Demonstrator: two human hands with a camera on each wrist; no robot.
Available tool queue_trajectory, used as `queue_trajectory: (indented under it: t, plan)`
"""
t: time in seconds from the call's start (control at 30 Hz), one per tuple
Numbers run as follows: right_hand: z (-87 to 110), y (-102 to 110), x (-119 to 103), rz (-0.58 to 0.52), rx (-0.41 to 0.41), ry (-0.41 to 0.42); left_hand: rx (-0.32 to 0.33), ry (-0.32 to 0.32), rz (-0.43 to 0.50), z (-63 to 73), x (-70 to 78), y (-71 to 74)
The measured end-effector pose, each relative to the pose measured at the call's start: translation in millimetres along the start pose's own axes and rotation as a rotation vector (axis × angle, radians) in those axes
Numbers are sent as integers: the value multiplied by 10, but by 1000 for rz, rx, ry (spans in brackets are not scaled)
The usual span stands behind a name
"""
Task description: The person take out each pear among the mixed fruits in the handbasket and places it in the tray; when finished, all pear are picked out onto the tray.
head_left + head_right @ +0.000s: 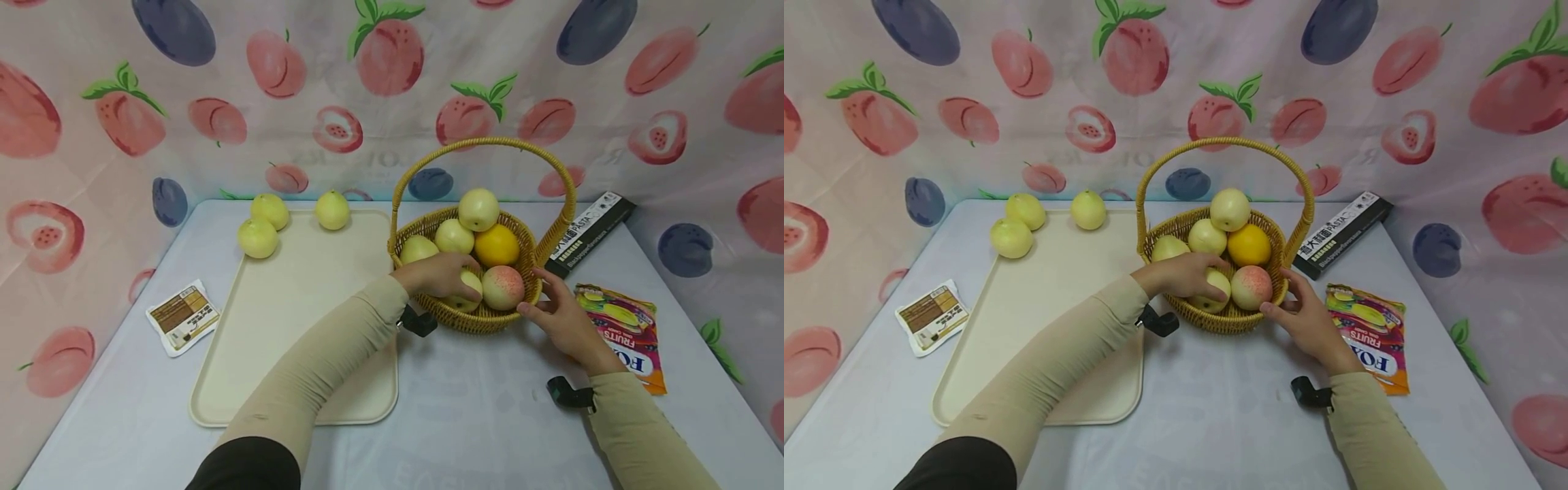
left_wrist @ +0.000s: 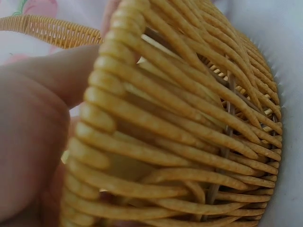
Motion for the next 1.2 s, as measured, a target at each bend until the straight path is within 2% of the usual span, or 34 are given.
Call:
queue_trajectory:
  t: [0.27,0.5,0.8,0.97,1.2]
  plan:
    - [5,0,-17,-11,2,-4,-9,-8,-26,8,1,-6]
    - [6,-2,-18,-8,2,-2,2,-39,99,36,-28,-21]
    - [8,1,-23,-9,-2,5,-2,-124,272,79,-100,26]
    - [3,-1,-18,-12,0,10,-1,-174,283,120,-83,63]
    - [3,-3,-5,-22,5,1,19,-193,285,180,-60,79]
Point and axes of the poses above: each hand's wrist, its own z-axis away from the middle knuckle, its own y-axis out of the back of the hand, x = y × z, the point moved 2 cm from there along -z, towards the middle knuckle, and after that the axes turned 9 degrees about y, right-handed, at the moved point
